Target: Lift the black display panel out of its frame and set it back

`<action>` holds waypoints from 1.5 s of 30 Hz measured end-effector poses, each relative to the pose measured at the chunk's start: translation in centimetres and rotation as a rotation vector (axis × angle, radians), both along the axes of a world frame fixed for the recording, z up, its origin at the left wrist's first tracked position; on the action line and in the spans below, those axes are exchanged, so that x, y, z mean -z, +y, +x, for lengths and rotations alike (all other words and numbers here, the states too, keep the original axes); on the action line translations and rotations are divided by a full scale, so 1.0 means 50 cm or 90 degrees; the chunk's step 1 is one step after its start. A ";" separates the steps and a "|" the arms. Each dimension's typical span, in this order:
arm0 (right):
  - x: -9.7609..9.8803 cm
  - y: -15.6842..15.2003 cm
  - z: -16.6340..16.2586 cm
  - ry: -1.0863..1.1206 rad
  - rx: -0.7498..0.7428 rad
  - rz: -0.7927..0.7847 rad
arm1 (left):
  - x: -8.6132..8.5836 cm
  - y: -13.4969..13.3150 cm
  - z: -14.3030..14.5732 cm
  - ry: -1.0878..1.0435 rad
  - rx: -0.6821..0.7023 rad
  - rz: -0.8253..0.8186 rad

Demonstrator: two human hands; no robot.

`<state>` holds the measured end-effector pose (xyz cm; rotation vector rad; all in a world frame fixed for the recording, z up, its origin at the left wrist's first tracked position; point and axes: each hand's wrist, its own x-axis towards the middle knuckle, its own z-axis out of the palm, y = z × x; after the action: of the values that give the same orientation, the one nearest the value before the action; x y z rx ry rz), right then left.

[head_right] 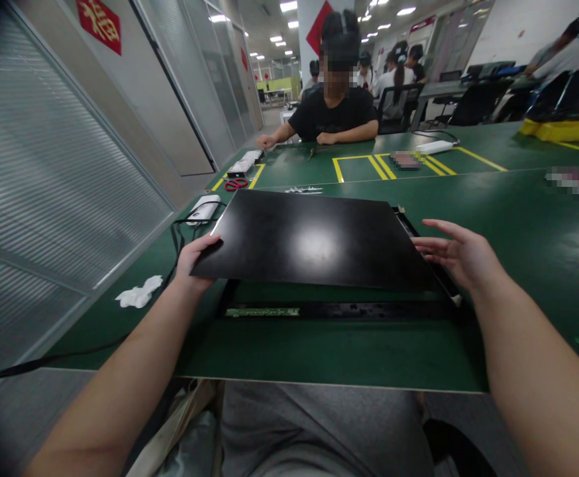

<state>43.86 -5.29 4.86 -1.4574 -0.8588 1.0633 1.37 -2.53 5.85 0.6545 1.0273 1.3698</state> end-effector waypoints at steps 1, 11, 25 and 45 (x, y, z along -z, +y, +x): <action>-0.001 0.000 0.002 -0.008 0.013 0.001 | 0.003 0.000 0.001 0.006 0.009 0.005; 0.024 0.022 0.026 -0.038 0.053 -0.041 | 0.041 0.010 -0.009 0.111 0.084 0.074; 0.029 0.025 0.034 -0.080 0.087 -0.058 | 0.044 0.007 -0.002 0.167 0.083 0.058; 0.031 0.021 0.032 -0.173 0.120 -0.057 | 0.062 0.015 -0.003 0.168 0.105 0.030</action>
<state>45.48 -4.22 3.32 -1.7492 -0.8515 0.7830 1.22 -1.76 2.73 0.9529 1.1245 1.1874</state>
